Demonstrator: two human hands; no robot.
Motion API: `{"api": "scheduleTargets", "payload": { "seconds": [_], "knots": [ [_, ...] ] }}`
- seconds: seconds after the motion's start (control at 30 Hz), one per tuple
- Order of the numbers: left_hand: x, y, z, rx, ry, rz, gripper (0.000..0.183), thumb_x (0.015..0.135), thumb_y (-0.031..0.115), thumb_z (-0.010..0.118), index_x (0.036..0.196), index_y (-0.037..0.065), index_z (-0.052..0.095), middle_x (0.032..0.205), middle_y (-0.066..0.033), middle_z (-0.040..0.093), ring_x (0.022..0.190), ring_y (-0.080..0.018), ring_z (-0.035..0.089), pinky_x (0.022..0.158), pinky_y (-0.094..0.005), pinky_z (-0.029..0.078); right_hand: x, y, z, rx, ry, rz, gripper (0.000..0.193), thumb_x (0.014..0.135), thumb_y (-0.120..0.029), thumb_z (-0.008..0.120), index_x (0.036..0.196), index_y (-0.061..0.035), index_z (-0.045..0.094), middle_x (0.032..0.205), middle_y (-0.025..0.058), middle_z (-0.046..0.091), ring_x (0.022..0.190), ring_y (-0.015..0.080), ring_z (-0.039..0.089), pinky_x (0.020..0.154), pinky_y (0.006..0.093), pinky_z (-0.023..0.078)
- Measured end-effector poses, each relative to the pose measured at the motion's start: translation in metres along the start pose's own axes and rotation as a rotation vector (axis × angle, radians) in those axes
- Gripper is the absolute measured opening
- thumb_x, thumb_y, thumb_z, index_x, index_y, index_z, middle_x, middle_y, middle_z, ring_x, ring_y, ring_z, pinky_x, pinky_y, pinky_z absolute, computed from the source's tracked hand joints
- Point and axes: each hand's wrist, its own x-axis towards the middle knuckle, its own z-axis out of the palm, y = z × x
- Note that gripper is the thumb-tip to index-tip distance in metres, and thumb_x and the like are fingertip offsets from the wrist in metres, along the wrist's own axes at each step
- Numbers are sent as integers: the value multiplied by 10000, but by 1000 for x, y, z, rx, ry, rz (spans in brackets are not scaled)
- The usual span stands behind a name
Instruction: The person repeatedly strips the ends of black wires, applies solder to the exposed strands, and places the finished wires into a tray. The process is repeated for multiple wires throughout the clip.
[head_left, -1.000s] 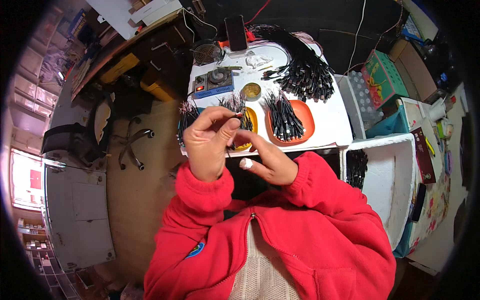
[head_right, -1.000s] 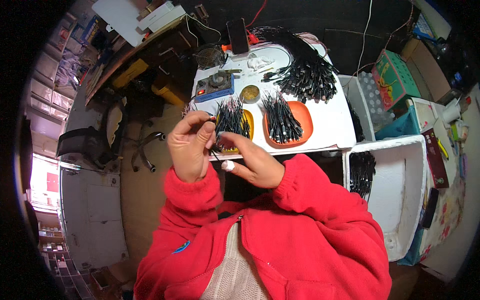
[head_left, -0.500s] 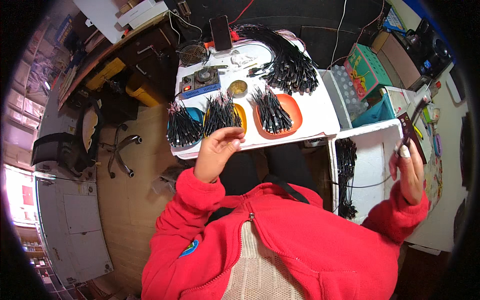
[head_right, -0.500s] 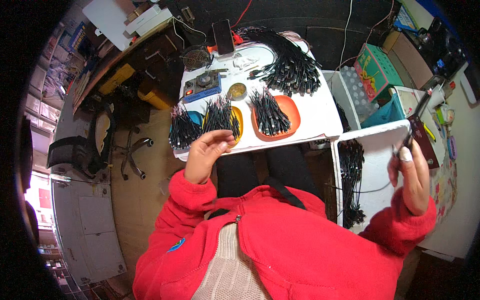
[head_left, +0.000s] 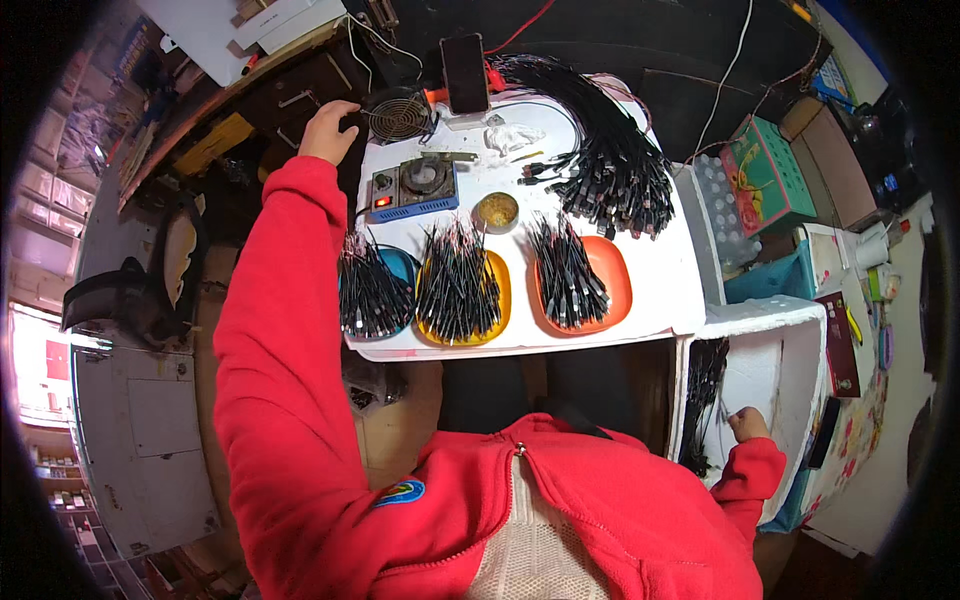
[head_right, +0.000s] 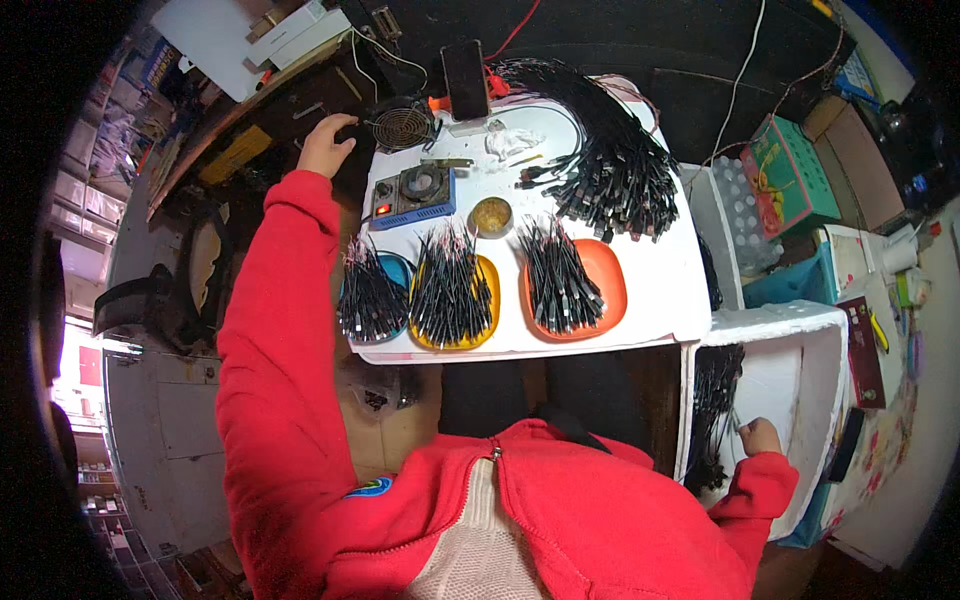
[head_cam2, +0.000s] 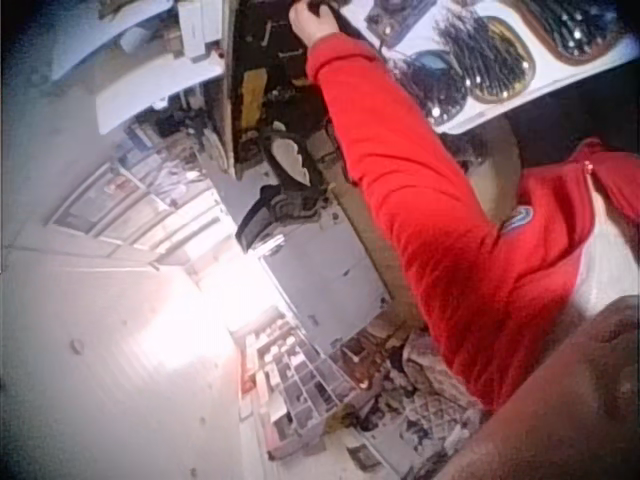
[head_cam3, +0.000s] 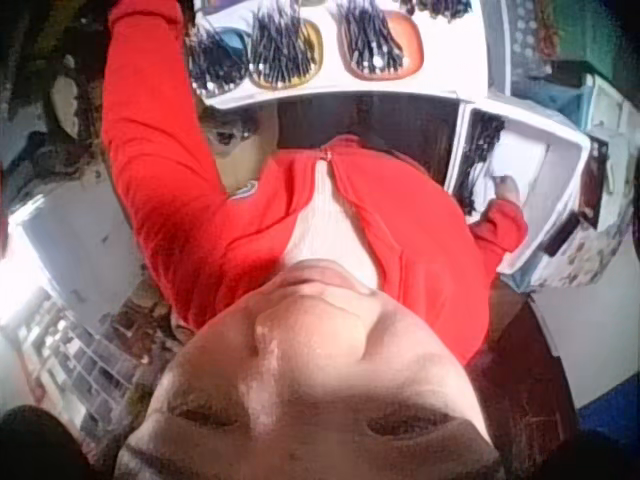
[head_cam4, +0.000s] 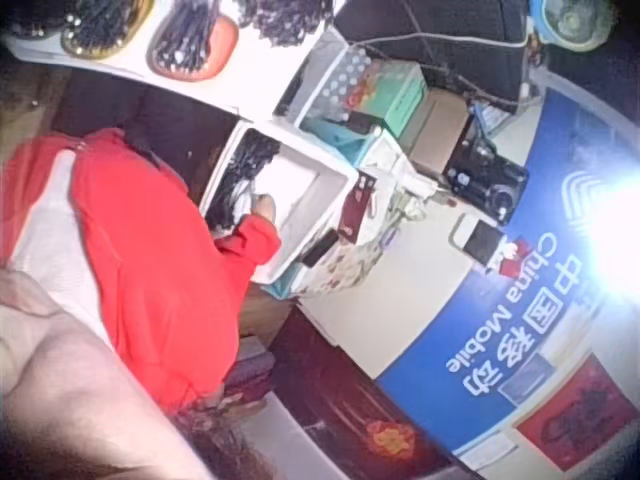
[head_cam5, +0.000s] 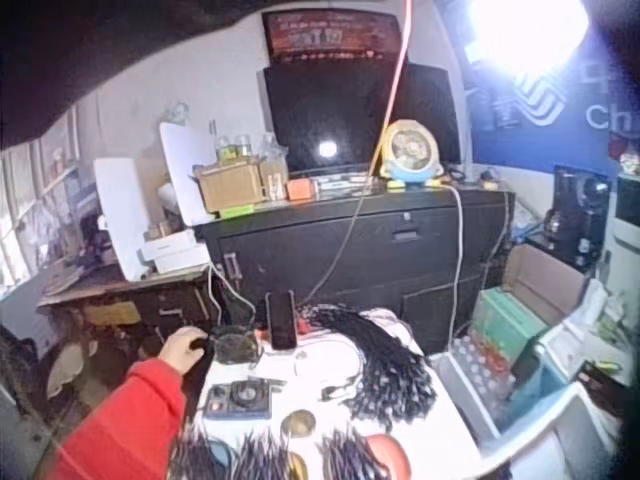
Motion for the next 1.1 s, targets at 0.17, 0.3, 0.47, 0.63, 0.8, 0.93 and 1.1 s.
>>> {"api": "scheduleTargets", "payload": {
  "seconds": [0.17, 0.3, 0.47, 0.63, 0.8, 0.93, 1.1],
  "knots": [
    [42, -60, 54, 78, -216, -108, 650, 746, 154, 743, 1335, 39, 492, 1384, -201, 462, 1294, -334, 437, 1073, -364, 364, 13, -2, -18, 59, 268, 14, 236, 829, -188, 656, 927, 26, 682, 846, 233, 683, 795, 372, 673, 742, 430, 524],
    [62, -83, 65, 20, -341, -155, 709, 727, 115, 760, 1363, 27, 459, 1363, -194, 489, 1263, -325, 474, 1056, -353, 381, 18, -14, -34, 107, 238, -10, 208, 837, -115, 632, 997, 17, 655, 840, 210, 689, 767, 339, 674, 716, 410, 523],
    [73, -90, 56, 68, -363, -197, 629, 726, -41, 722, 1316, 15, 513, 1234, -161, 594, 1156, -259, 563, 983, -348, 439, 16, -34, -35, 139, 169, -137, 193, 838, -73, 610, 1019, -7, 630, 776, 187, 663, 703, 306, 644, 670, 399, 502],
    [72, -85, 57, -57, -325, -297, 504, 722, -46, 723, 1209, 1, 604, 1030, -133, 679, 955, -199, 634, 871, -333, 488, 14, -53, -38, 145, 194, -218, 192, 847, -68, 603, 1034, -30, 623, 731, 146, 649, 633, 229, 611, 625, 344, 490],
    [63, -80, 55, -49, -281, -228, 443, 725, -54, 716, 1158, -31, 626, 905, -104, 690, 819, -148, 624, 796, -303, 500, 6, -62, -39, 209, 179, -249, 206, 842, -58, 617, 1048, -39, 619, 714, 149, 631, 627, 229, 600, 612, 351, 479],
    [48, -67, 46, -120, -344, -268, 455, 724, -46, 715, 1170, -30, 624, 917, -128, 695, 818, -158, 638, 793, -298, 502, 5, -65, -36, 189, 153, -293, 217, 846, -31, 601, 1063, -21, 613, 746, 166, 641, 647, 254, 614, 619, 353, 489],
    [28, -40, 34, -117, -304, -251, 452, 694, -12, 753, 1134, 21, 656, 878, -166, 694, 792, -223, 668, 768, -323, 512, 11, -71, -31, 225, 110, -312, 220, 831, -6, 591, 1051, -12, 605, 750, 170, 640, 651, 265, 618, 619, 356, 492]
  ]
}}
